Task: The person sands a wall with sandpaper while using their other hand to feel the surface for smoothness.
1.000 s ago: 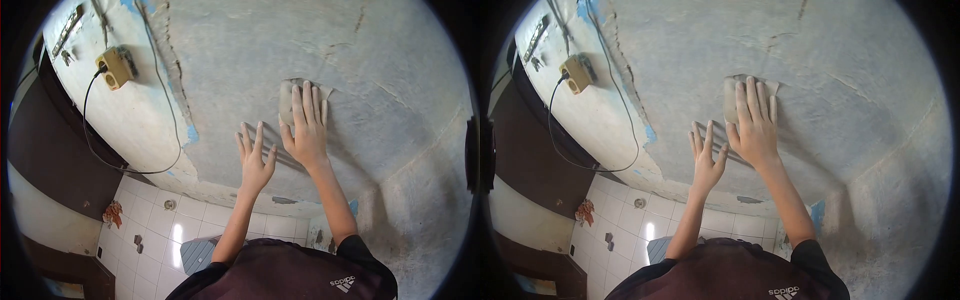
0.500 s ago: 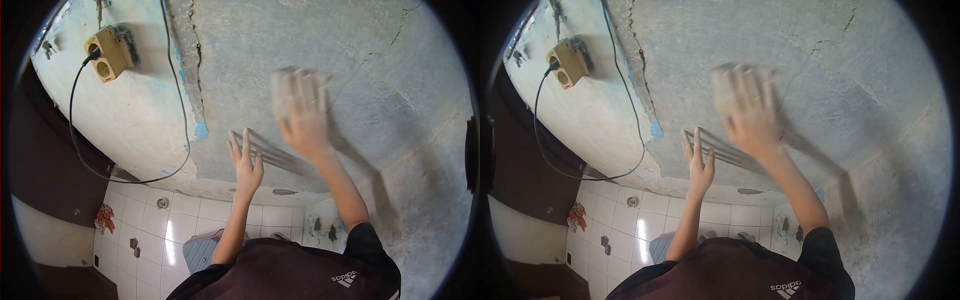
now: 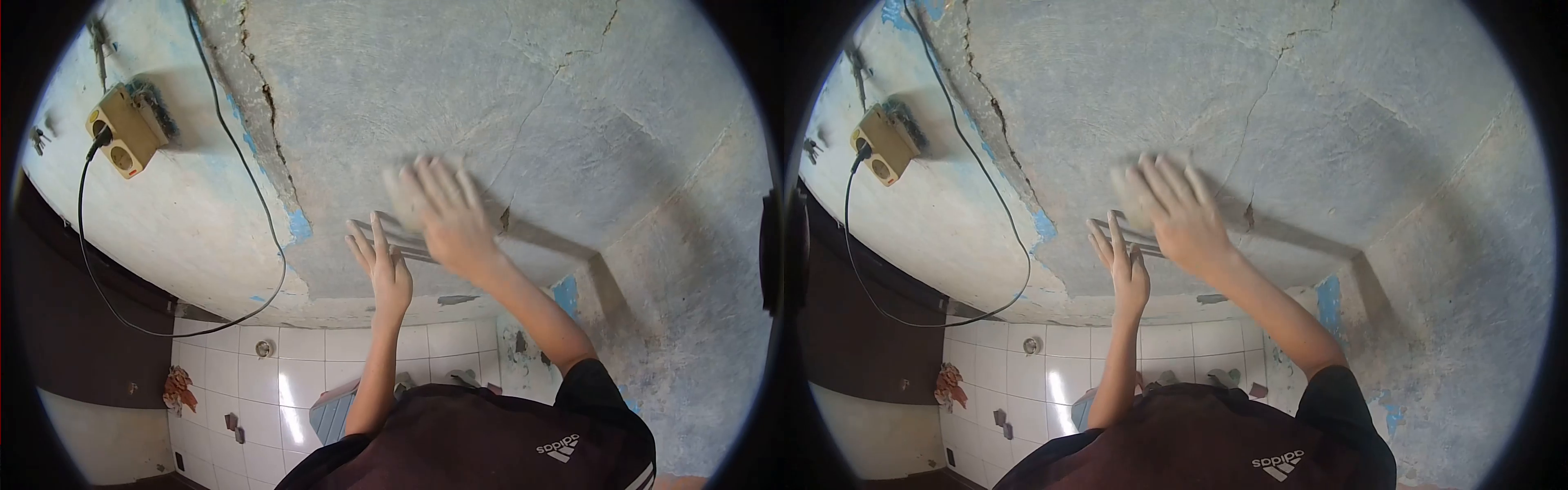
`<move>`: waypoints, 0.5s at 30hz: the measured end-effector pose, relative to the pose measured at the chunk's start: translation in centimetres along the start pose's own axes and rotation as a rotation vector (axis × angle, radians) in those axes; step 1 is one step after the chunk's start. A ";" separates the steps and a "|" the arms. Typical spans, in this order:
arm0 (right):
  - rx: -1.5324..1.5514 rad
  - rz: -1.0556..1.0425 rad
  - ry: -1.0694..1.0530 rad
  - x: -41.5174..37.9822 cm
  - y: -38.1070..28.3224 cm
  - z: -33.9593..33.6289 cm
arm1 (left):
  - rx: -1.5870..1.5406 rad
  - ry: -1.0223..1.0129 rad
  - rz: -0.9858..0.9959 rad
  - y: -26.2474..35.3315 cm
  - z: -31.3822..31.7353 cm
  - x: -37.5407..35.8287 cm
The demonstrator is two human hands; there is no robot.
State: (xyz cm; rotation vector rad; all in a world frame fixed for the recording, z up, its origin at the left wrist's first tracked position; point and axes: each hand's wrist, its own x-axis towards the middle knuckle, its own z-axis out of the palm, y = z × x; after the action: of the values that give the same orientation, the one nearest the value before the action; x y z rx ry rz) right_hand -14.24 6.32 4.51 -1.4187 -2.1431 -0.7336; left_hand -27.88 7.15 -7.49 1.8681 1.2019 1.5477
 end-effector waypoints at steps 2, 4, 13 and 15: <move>0.025 -0.008 -0.035 -3.1 -0.1 2.4 | -0.020 0.000 -0.022 -0.2 -0.1 -0.1; 0.040 -0.019 -0.046 -2.0 0.2 1.6 | -0.010 -0.003 -0.010 -0.1 -0.1 -0.1; 0.177 0.276 0.108 -5.6 -2.4 7.0 | 0.042 -0.031 -0.011 -0.5 -0.6 -0.3; 0.226 0.355 0.131 -10.3 -4.1 11.4 | -0.037 -0.043 -0.032 1.3 -0.7 0.1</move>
State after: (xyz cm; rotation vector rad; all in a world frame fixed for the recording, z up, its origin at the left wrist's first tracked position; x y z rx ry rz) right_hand -15.36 5.47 -11.36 -1.5248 -1.7469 -0.4235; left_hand -28.09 6.39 -6.29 1.8401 1.1712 1.4952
